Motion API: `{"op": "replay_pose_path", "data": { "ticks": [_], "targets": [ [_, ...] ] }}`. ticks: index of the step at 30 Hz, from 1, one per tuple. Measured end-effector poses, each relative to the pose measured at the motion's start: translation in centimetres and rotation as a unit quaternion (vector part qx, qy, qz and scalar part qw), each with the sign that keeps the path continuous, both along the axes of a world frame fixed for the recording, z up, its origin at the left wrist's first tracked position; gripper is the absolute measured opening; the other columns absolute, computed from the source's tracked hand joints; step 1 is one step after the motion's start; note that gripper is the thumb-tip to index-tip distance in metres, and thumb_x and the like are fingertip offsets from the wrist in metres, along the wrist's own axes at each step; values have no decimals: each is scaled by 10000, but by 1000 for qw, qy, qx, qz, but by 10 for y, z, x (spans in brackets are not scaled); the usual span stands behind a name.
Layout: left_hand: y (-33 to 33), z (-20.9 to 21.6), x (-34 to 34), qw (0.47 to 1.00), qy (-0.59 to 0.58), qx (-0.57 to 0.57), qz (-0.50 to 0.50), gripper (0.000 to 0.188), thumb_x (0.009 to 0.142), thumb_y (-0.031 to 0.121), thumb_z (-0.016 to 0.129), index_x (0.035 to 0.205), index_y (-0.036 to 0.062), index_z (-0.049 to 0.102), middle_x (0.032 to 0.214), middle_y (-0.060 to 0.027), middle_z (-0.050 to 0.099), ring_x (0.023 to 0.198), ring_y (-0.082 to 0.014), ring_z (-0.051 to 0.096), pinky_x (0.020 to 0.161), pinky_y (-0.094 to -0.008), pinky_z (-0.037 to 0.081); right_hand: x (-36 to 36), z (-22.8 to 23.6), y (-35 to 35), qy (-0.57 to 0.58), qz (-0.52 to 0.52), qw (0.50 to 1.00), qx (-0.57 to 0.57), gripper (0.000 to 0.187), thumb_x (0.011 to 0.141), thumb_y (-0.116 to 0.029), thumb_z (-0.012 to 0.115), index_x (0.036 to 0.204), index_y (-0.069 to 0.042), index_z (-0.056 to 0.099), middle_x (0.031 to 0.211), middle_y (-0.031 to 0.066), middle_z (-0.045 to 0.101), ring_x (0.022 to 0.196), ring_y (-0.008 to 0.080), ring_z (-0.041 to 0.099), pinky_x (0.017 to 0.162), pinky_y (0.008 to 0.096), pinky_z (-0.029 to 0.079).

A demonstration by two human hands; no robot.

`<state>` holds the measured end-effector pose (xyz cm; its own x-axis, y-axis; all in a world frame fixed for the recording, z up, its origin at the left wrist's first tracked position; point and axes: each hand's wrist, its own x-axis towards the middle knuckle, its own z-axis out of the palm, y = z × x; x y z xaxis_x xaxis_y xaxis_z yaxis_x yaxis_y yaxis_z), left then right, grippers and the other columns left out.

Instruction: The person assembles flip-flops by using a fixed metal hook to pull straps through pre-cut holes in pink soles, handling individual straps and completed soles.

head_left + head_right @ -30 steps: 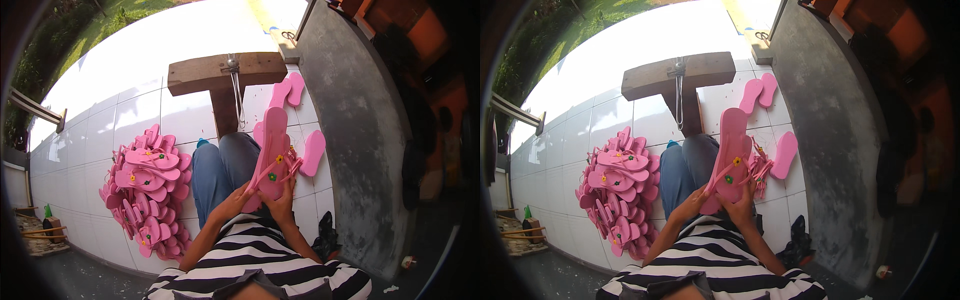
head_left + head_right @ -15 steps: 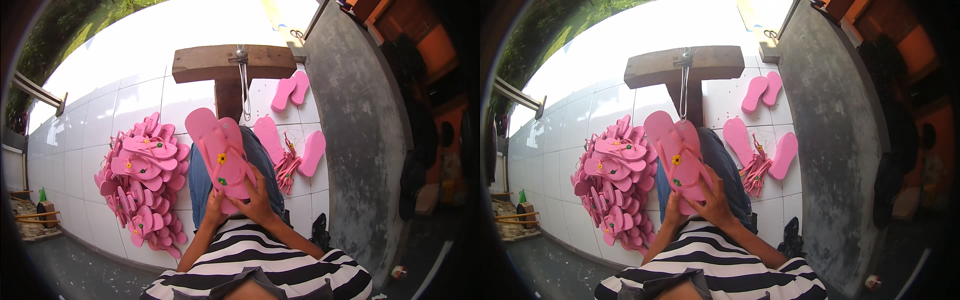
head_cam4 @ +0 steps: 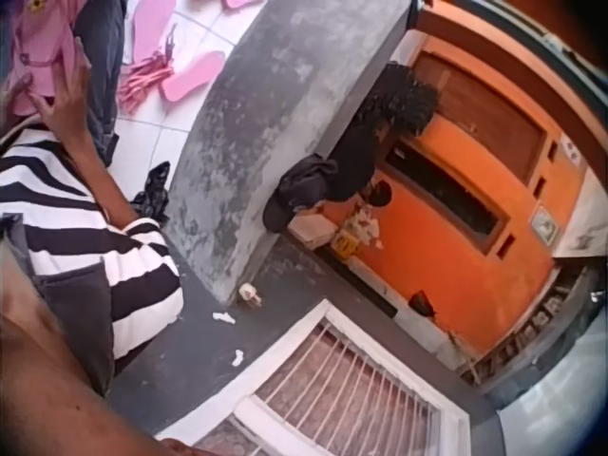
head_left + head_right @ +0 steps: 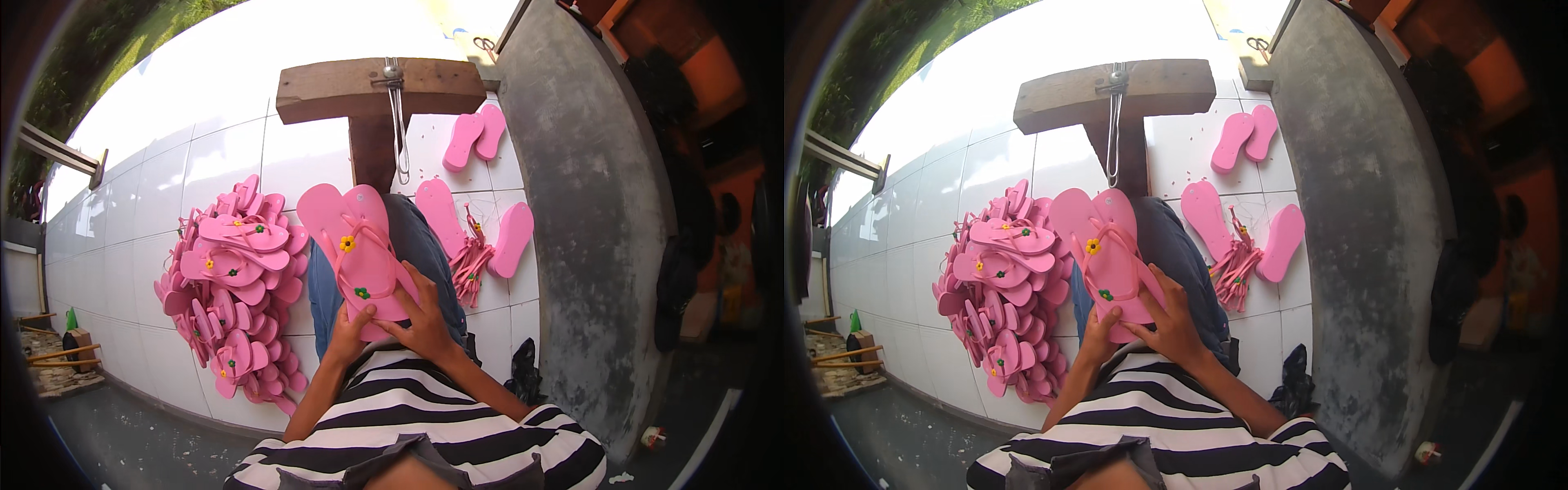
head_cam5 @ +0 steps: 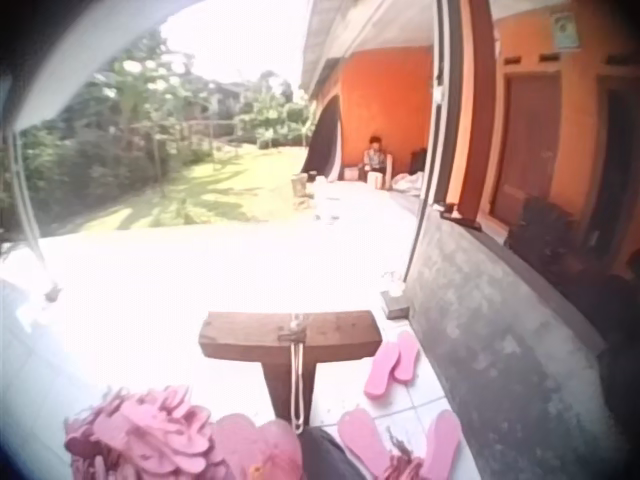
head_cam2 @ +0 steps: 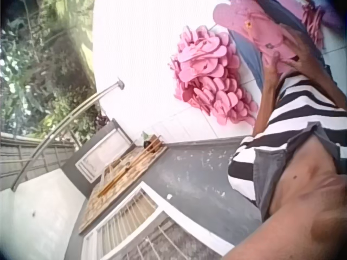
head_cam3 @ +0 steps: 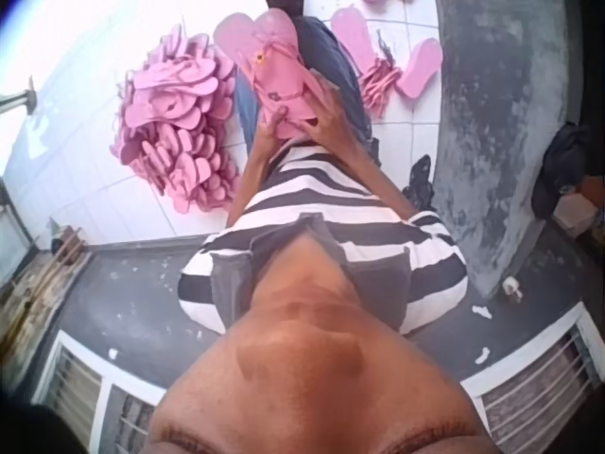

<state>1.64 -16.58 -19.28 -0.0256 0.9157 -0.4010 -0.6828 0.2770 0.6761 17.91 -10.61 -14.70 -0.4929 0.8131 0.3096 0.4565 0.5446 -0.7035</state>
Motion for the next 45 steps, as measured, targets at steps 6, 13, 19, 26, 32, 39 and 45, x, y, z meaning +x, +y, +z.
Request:
{"op": "replay_pose_path", "data": {
  "ticks": [6, 13, 19, 26, 32, 39, 45],
  "targets": [
    [6, 20, -37, 954, 91, 67, 276, 490, 912, 200, 678, 1320, 31, 464, 1221, -95, 591, 1048, -211, 633, 912, -353, 533, -34, -3, 20, 26, 25, 999, -5, 694, 802, -223, 778, 1398, -48, 468, 1410, 161, 439, 1270, 360, 420, 1018, 455, 407],
    [-49, -3, -212, 830, 60, 78, 549, 495, 911, 276, 683, 1291, -3, 533, 1250, -147, 618, 1094, -264, 650, 885, -349, 602, -22, -14, 40, 113, 32, 986, -119, 366, 871, -100, 690, 1225, -73, 601, 1000, 119, 658, 949, 259, 645, 877, 354, 500],
    [-93, -80, -270, 828, -21, -138, 543, 500, 940, 371, 600, 1309, 42, 530, 1291, -113, 589, 1176, -295, 582, 967, -445, 530, -21, -20, 45, 181, 10, 972, -151, 219, 908, -69, 647, 1123, -29, 647, 935, 102, 682, 831, 204, 674, 792, 304, 529],
    [-125, -127, -270, 780, 86, -104, 611, 455, 958, 285, 557, 1340, 44, 498, 1330, -139, 545, 1230, -320, 533, 1029, -490, 476, 2, -35, 65, 463, -20, 801, -379, 202, 1006, -166, 545, 1112, -13, 622, 863, 72, 673, 772, 140, 644, 678, 260, 524],
    [-80, -53, -190, 781, 262, -173, 540, 598, 897, 186, 589, 1426, 14, 369, 1469, -151, 369, 1316, -289, 422, 1079, -374, 382, 44, -103, 117, 406, -202, 831, -322, 224, 1007, -192, 506, 1099, -26, 624, 849, 44, 663, 769, 105, 616, 633, 253, 495],
    [2, -27, -52, 834, 449, -82, 310, 613, 914, 104, 558, 1456, 48, 278, 1502, -138, 320, 1326, -267, 374, 1077, -413, 319, 58, -244, 158, -188, -354, 908, -120, 677, 811, -347, 737, 1335, 4, 492, 1225, 186, 577, 1133, 260, 564, 945, 406, 456],
    [62, 22, 10, 822, 540, 135, 116, 459, 922, 89, 551, 1363, 48, 433, 1421, -120, 446, 1257, -244, 459, 1003, -354, 364, 63, -274, 164, -305, -388, 857, -144, 761, 759, -347, 761, 1337, 29, 437, 1256, 179, 531, 1218, 338, 474, 1054, 466, 354]
  ]
}}
